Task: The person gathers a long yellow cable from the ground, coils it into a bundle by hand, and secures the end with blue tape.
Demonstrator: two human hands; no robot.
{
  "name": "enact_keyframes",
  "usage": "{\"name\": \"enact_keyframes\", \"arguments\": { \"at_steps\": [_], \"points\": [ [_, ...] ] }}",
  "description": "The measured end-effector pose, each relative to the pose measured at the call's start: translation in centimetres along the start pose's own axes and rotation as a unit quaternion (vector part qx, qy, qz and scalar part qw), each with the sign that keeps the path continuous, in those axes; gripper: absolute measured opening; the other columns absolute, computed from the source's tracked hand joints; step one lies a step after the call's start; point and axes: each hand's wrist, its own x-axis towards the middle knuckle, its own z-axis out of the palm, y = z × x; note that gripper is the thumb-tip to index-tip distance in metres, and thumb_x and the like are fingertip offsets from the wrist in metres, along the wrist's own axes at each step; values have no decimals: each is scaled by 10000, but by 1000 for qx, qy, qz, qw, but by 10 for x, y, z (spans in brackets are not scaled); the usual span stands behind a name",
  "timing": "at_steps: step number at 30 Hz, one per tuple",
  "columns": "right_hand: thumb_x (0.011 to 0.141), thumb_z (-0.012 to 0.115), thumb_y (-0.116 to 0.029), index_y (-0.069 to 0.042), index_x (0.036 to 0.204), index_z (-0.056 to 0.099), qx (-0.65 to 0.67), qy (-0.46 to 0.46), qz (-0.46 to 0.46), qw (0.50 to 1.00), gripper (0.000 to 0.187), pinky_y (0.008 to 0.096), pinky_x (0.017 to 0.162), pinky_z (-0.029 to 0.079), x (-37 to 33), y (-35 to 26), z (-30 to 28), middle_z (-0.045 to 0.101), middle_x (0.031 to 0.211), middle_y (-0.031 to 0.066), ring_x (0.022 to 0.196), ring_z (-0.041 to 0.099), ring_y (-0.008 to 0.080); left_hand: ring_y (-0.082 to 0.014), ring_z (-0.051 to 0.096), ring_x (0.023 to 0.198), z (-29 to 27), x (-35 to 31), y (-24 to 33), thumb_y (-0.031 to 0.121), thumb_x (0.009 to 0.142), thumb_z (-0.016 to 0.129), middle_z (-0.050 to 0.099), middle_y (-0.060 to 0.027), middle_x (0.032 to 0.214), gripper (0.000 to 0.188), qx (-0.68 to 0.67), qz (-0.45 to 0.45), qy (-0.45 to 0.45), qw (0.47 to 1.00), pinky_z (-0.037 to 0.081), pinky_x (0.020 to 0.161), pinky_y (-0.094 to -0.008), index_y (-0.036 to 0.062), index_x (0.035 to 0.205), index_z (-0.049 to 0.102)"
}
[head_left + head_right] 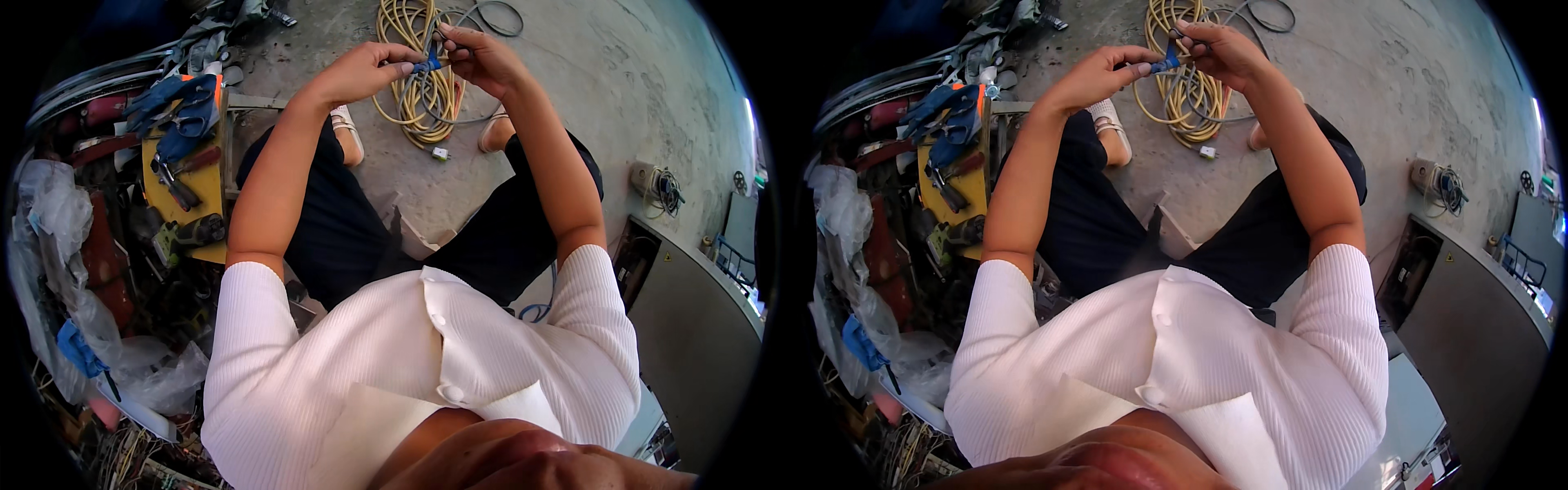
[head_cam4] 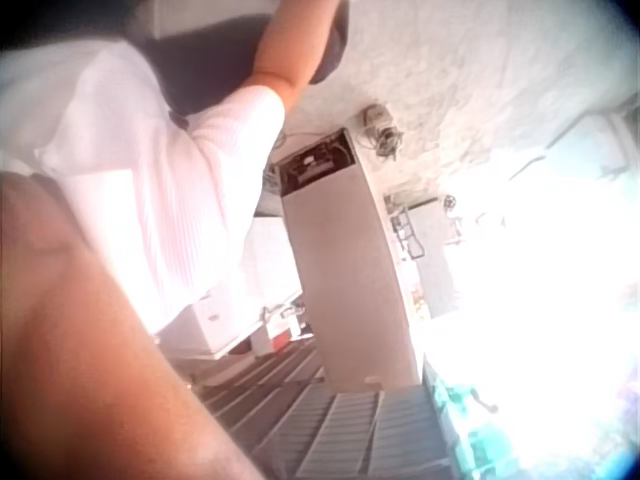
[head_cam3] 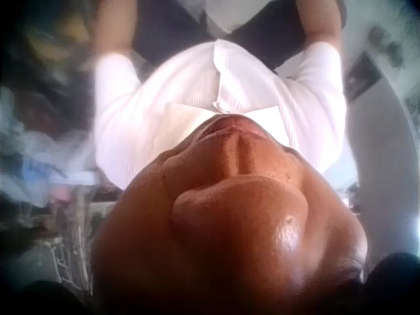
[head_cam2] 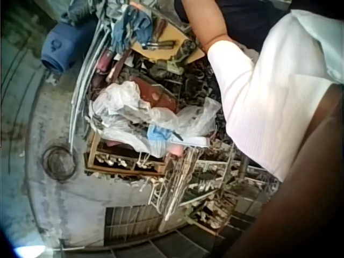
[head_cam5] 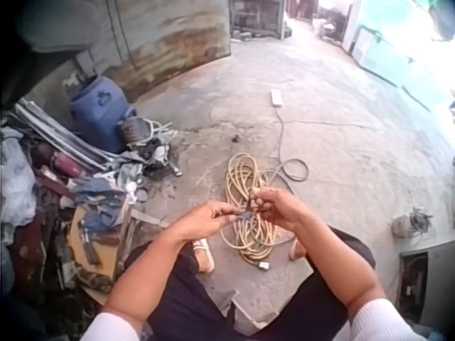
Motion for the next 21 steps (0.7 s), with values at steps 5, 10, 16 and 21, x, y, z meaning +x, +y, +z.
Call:
{"name": "enact_keyframes", "arguments": {
  "at_steps": [5, 10, 16, 21],
  "points": [
    [915, 533, -314, -101, 958, 610, 23, 64, -21, 997, 230, 140, 537, 333, -11, -16, 40, 591, 803, -76, 651, 451, -13, -39, 429, 749, 0, -6, 8, 263, 920, 518, 506, 77, 832, 317, -93, -5, -11, 996, 342, 656, -196, 95, 1186, 555],
    [912, 534, -320, -122, 999, 632, -139, 121, -47, 982, 238, 152, 588, 370, -8, -4, 15, 620, 866, -83, 714, 477, -3, -33, 464, 767, -8, -2, 11, 280, 915, 524, 561, 71, 897, 314, -161, -47, 129, 977, 330, 650, -193, 128, 1187, 559],
    [910, 518, -156, -129, 1258, 463, 48, -26, 23, 998, 353, 252, 795, 420, -3, 36, 32, 547, 1142, -19, 1021, 514, 80, -27, 491, 741, -15, 1, -1, 262, 925, 517, 582, 64, 923, 273, -265, -88, 104, 955, 367, 633, -182, 128, 1159, 560],
    [886, 491, -65, -152, 1375, 289, 255, -123, -100, 954, 536, 360, 892, 405, 9, 37, 34, 425, 1328, 21, 1151, 467, 156, -32, 499, 695, -7, 1, 5, 258, 933, 505, 576, 44, 903, 242, -344, -131, 42, 929, 392, 577, -182, 108, 1119, 544]
  ]
}}
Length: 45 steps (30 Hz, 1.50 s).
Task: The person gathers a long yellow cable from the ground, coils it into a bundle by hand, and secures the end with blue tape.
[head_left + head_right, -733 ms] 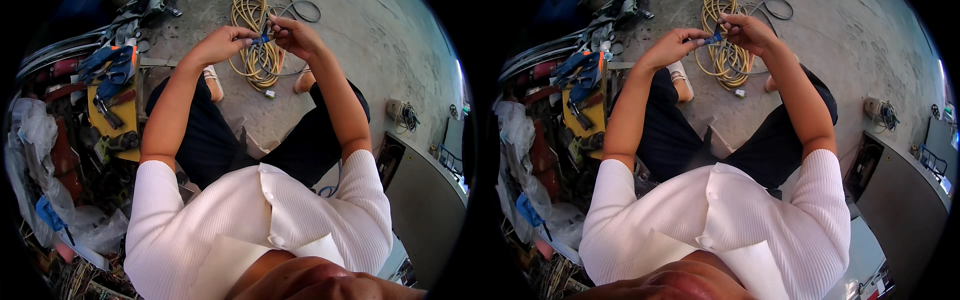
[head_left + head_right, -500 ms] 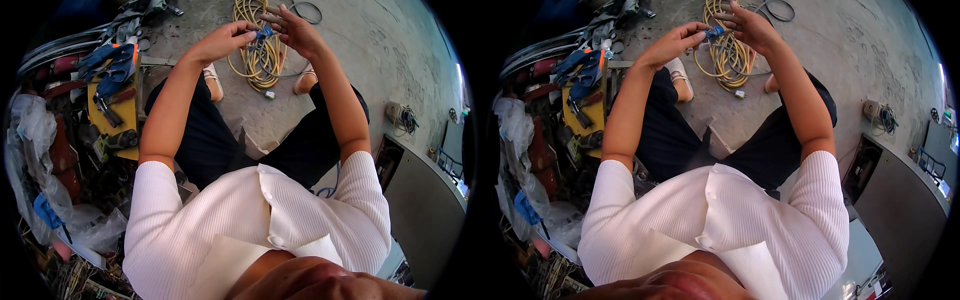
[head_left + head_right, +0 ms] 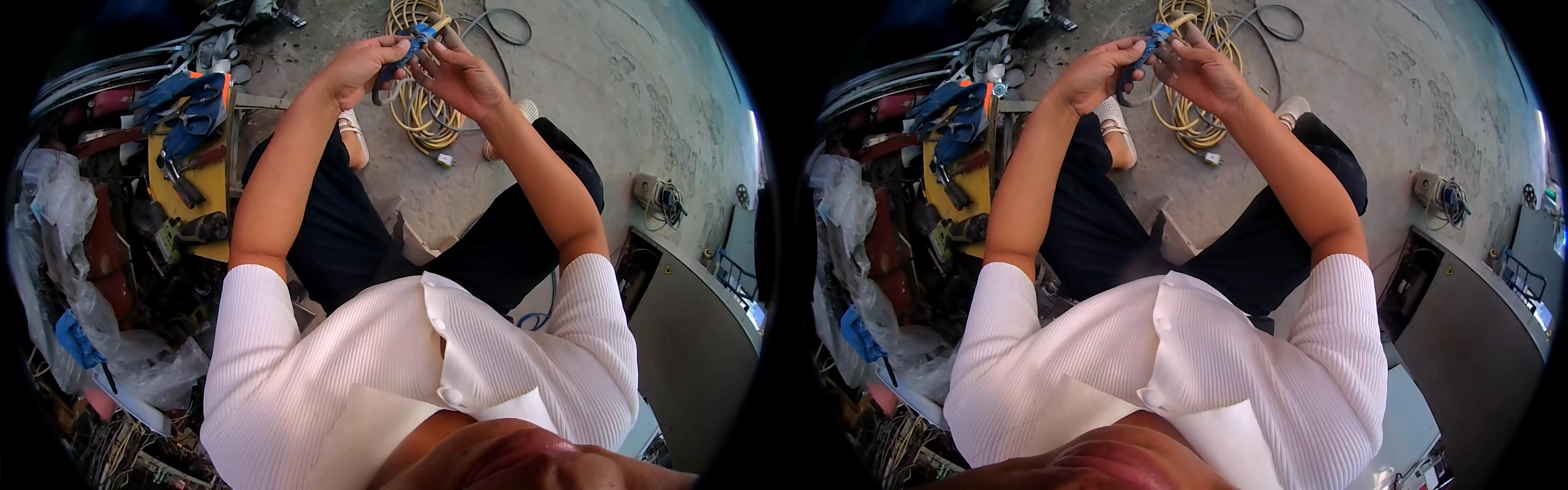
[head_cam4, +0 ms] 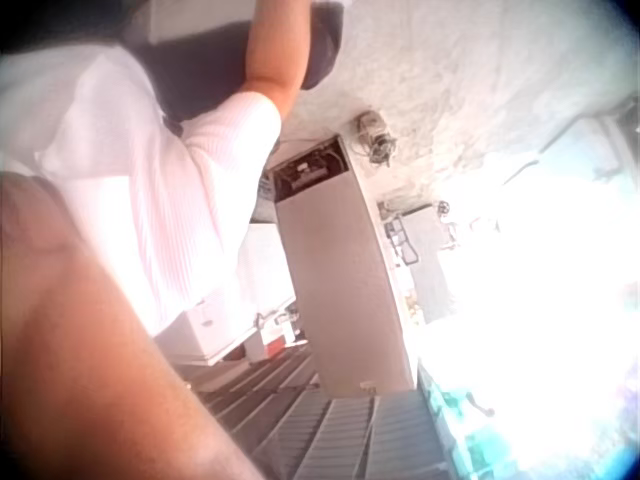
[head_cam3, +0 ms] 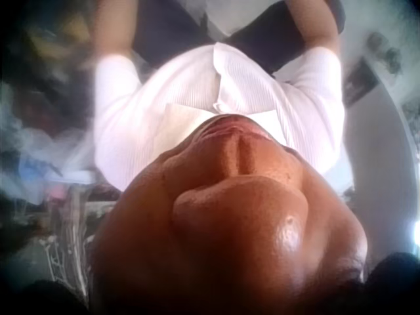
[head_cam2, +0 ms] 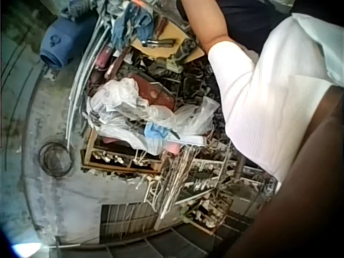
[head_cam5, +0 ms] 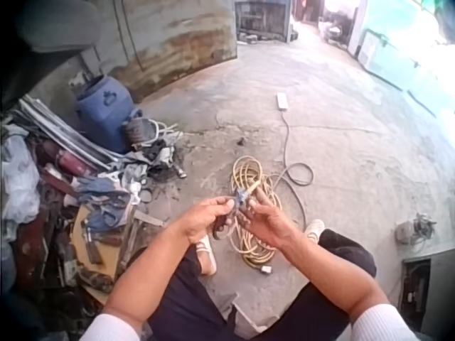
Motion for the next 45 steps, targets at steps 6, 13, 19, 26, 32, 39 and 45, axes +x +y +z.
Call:
{"name": "enact_keyframes", "arguments": {
  "at_steps": [6, 13, 19, 26, 32, 39, 45],
  "points": [
    [896, 490, -76, -111, 1297, 430, -46, -27, -4, 999, 407, 321, 876, 427, 6, -11, 0, 498, 1240, 34, 1090, 504, 146, -36, 492, 680, 2, 3, -4, 282, 947, 477, 573, 35, 908, 243, -26, -29, -53, 998, 415, 580, -200, 92, 1085, 542],
    [898, 559, -207, -61, 1103, 610, -409, 111, -9, 906, 256, 209, 712, 451, 5, -18, -2, 636, 891, -14, 809, 574, 61, -28, 478, 676, -5, -2, 3, 293, 938, 497, 571, 36, 902, 247, -21, 9, -42, 999, 394, 580, -197, 94, 1078, 542],
    [893, 580, -270, -56, 950, 670, -611, 84, -26, 787, 239, 199, 684, 412, -1, -35, 0, 614, 756, -42, 736, 534, 43, -3, 450, 663, -8, -4, 6, 281, 891, 584, 566, 63, 852, 298, 77, 109, 67, 989, 331, 554, -165, 162, 1164, 573],
    [887, 574, -279, -25, 931, 658, -668, 40, -60, 740, 271, 225, 631, 440, -6, -59, 5, 625, 742, 5, 685, 565, 64, -11, 405, 637, -6, 2, 0, 280, 873, 610, 564, 75, 809, 299, 166, 140, 135, 967, 296, 542, -169, 164, 1148, 619],
    [940, 462, -168, -7, 1227, 447, -604, 65, -117, 786, 329, 314, 901, 395, 1, -60, -1, 560, 1073, 58, 1009, 502, 168, -20, 364, 625, 0, -3, 6, 292, 868, 618, 543, 85, 768, 318, 240, 96, 21, 966, 281, 541, -185, 80, 1105, 621],
    [955, 453, -239, -23, 1012, 560, -556, 101, -84, 821, 248, 239, 664, 466, 2, -43, -9, 591, 803, 10, 702, 573, 96, -25, 384, 647, 3, -14, 12, 327, 855, 627, 531, 79, 771, 347, 281, 130, -29, 951, 315, 567, -190, 69, 1087, 612],
    [962, 442, -261, -52, 979, 544, -469, 191, 16, 862, 233, 229, 605, 493, 6, -37, -22, 587, 770, 15, 648, 594, 91, -44, 432, 699, -6, -9, 4, 336, 859, 612, 539, 61, 795, 326, 336, 122, -2, 934, 356, 633, -180, 73, 1051, 611]
  ]
}}
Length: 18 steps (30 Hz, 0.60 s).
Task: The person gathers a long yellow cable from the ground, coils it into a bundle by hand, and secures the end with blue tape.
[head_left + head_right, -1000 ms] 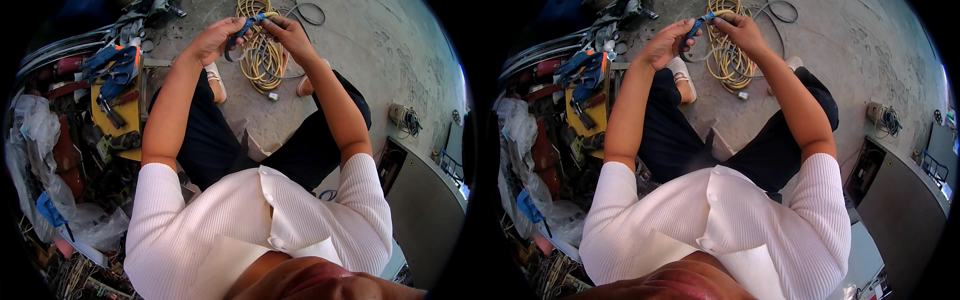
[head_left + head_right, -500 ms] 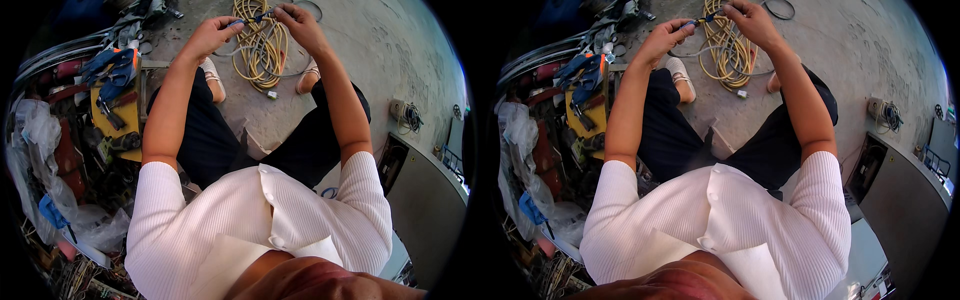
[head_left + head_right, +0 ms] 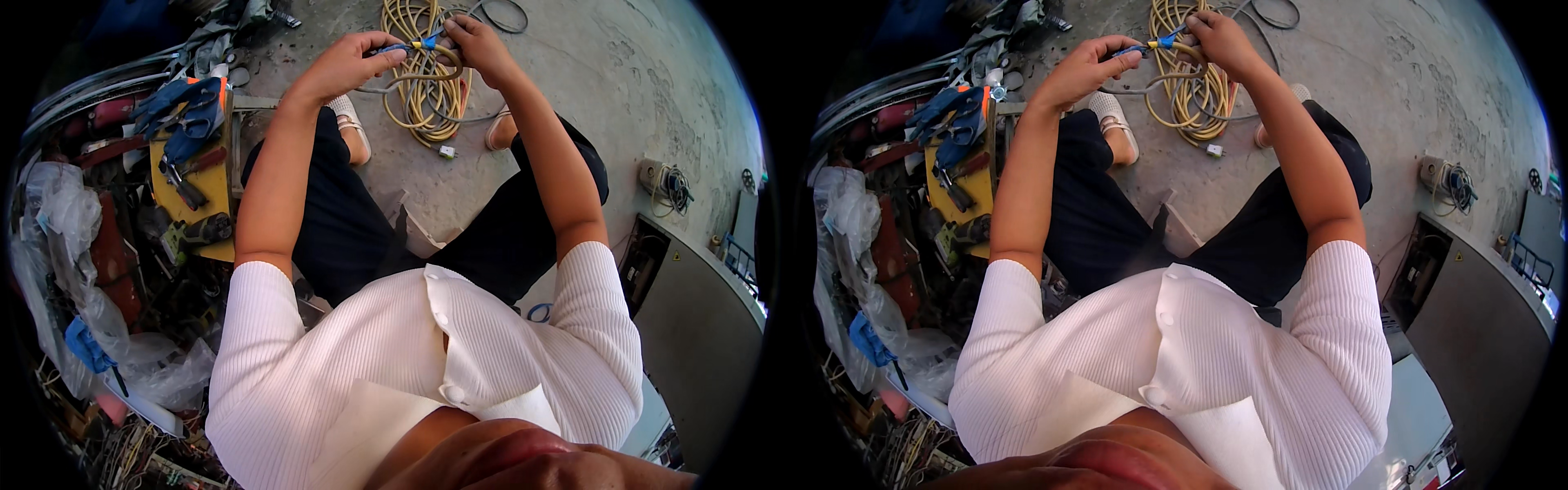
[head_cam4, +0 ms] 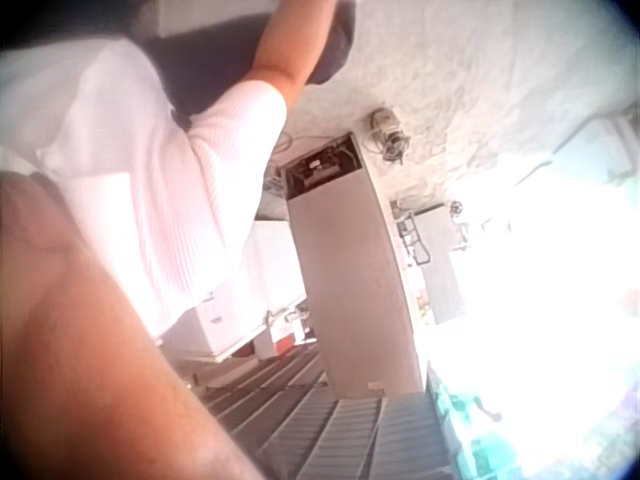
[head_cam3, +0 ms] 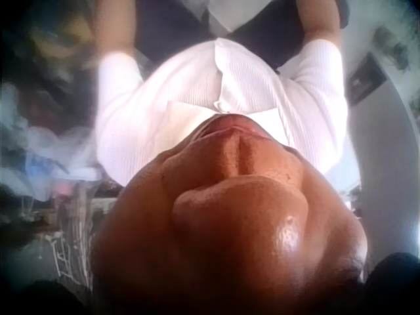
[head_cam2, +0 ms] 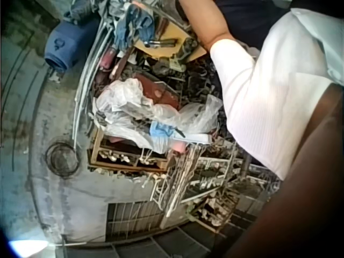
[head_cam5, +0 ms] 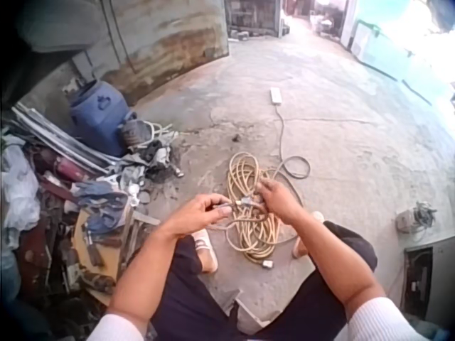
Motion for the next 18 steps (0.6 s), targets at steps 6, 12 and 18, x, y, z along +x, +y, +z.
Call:
{"name": "enact_keyframes", "arguments": {
  "at_steps": [6, 12, 18],
  "points": [
    [935, 463, -218, -21, 904, 588, -149, 114, -193, 963, 235, 294, 624, 464, -16, -31, 12, 611, 754, 78, 671, 578, 159, -36, 422, 650, 5, 5, 0, 356, 852, 616, 519, 67, 722, 312, -53, 31, 109, 992, 343, 565, -217, 70, 976, 634],
    [898, 489, -210, -10, 842, 575, -256, 191, -207, 925, 224, 344, 603, 447, -45, -59, 22, 603, 708, 132, 652, 587, 258, -15, 335, 591, 7, 6, 2, 353, 880, 591, 418, 90, 658, 249, -48, 45, 127, 990, 278, 529, -186, 107, 882, 630],
    [903, 510, -215, -29, 850, 586, -331, 200, -253, 887, 207, 320, 571, 452, -55, -64, 30, 614, 702, 95, 609, 591, 200, -21, 348, 561, 10, 7, 6, 365, 884, 582, 432, 80, 625, 277, 15, 101, 179, 979, 300, 500, -209, 95, 912, 634]
  ]
}}
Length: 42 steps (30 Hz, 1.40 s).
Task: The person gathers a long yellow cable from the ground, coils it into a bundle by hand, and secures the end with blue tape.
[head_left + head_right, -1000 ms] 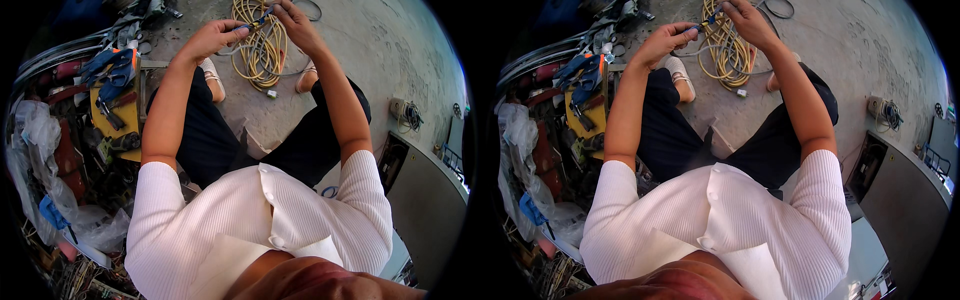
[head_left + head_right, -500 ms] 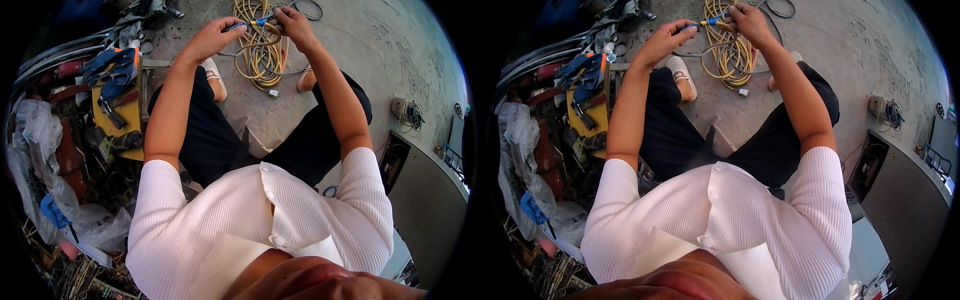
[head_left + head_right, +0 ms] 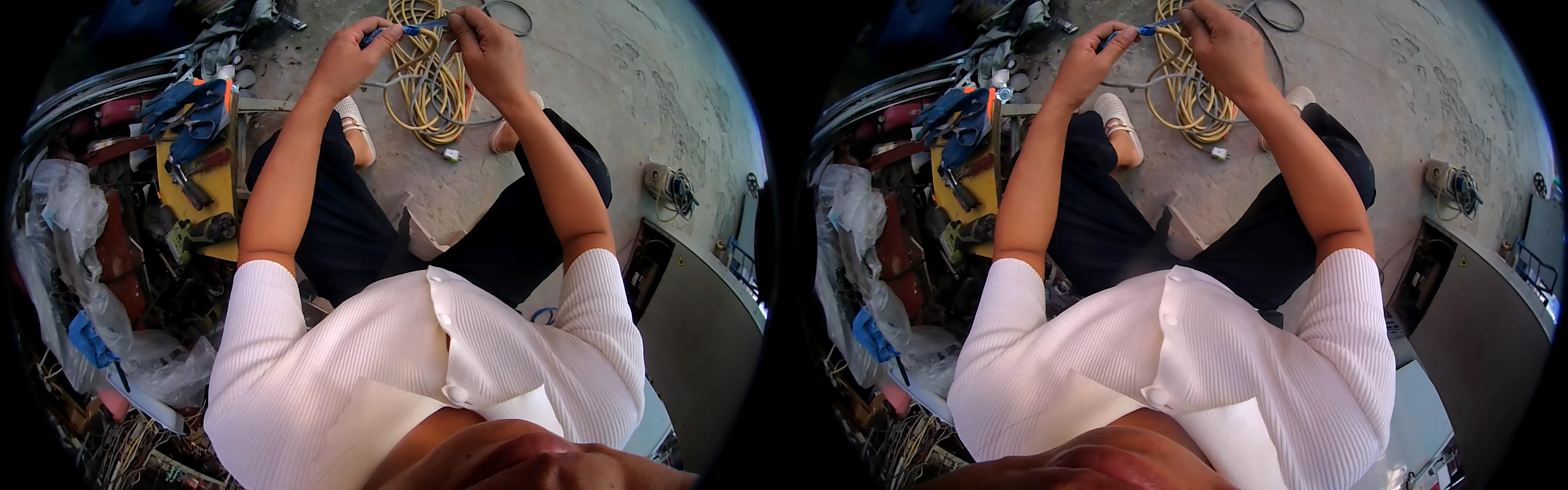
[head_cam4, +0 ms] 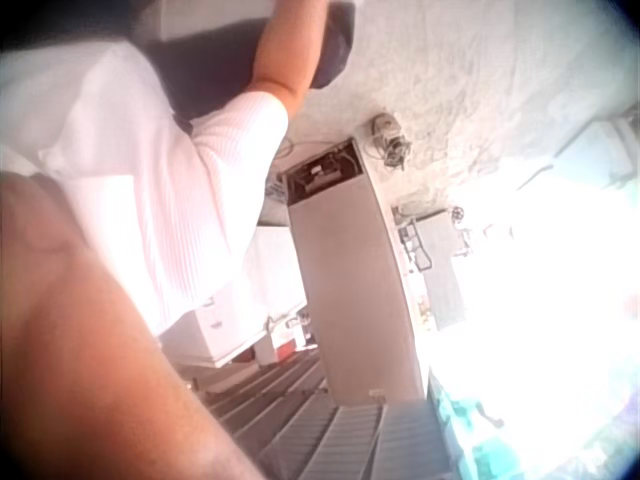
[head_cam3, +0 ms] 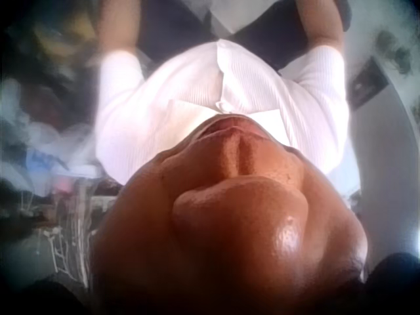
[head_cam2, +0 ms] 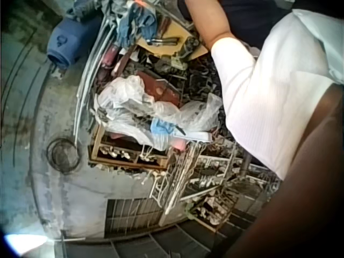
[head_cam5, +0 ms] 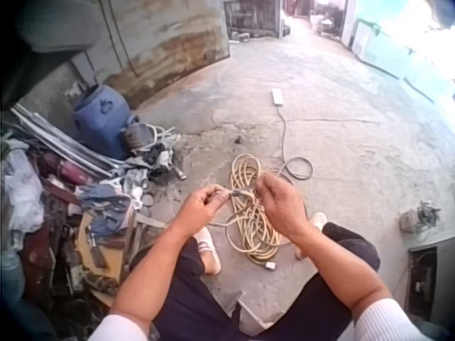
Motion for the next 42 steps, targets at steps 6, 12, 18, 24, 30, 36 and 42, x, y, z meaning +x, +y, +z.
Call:
{"name": "enact_keyframes", "arguments": {
  "at_steps": [6, 12, 18, 24, 30, 36, 42],
  "points": [
    [798, 618, -171, -92, 784, 600, -27, 51, -170, 984, 82, 350, 490, 439, -16, 21, 17, 597, 689, 53, 595, 580, 279, -86, 479, 547, 0, 5, -13, 397, 860, 576, 573, 7, 610, 307, 74, -35, 28, 996, 387, 517, -269, 110, 911, 674],
    [788, 626, -154, -101, 773, 597, -50, 42, -287, 956, 63, 340, 497, 434, -18, 17, 13, 579, 654, 39, 578, 571, 265, -82, 452, 510, -3, 7, -24, 370, 853, 598, 562, 22, 583, 303, 44, -62, 44, 996, 362, 489, -266, 79, 894, 670],
    [890, 561, -180, -35, 842, 596, 72, 53, -67, 994, 156, 285, 536, 425, -10, 28, 3, 596, 673, 29, 608, 578, 120, -54, 473, 664, -3, 6, -11, 244, 882, 601, 532, 47, 700, 200, -5, 88, 12, 996, 386, 598, -220, 56, 935, 645],
    [916, 529, -243, -16, 887, 594, 195, -62, 66, 977, 239, 275, 593, 434, 2, 60, 22, 601, 732, 24, 679, 555, 94, -109, 500, 737, 16, -9, 17, 192, 873, 605, 553, 0, 788, 169, 4, 130, -112, 985, 403, 670, -247, 41, 945, 630],
    [910, 548, -274, -30, 1018, 628, 250, -276, 232, 899, 279, 210, 631, 405, -4, 86, 47, 565, 759, -32, 682, 490, 50, -119, 507, 740, 18, -20, 19, 181, 874, 603, 554, -3, 765, 163, 43, 143, -166, 975, 407, 675, -257, 34, 939, 624],
    [857, 594, -406, -64, 1106, 610, 194, -156, 220, 943, 423, 237, 745, 405, 2, 88, 43, 633, 952, 25, 911, 543, 87, -64, 459, 657, -1, -11, -3, 244, 905, 566, 550, 20, 752, 208, -84, 21, -5, 996, 367, 602, -206, 50, 918, 640],
    [915, 530, -330, -82, 1078, 630, 319, -170, 149, 921, 313, 240, 784, 406, 2, 76, 32, 637, 1003, -28, 911, 540, 60, -43, 428, 608, -20, 5, -11, 282, 907, 559, 504, 40, 734, 233, -285, -138, 69, 946, 344, 537, -181, 54, 914, 604]
  ]
}}
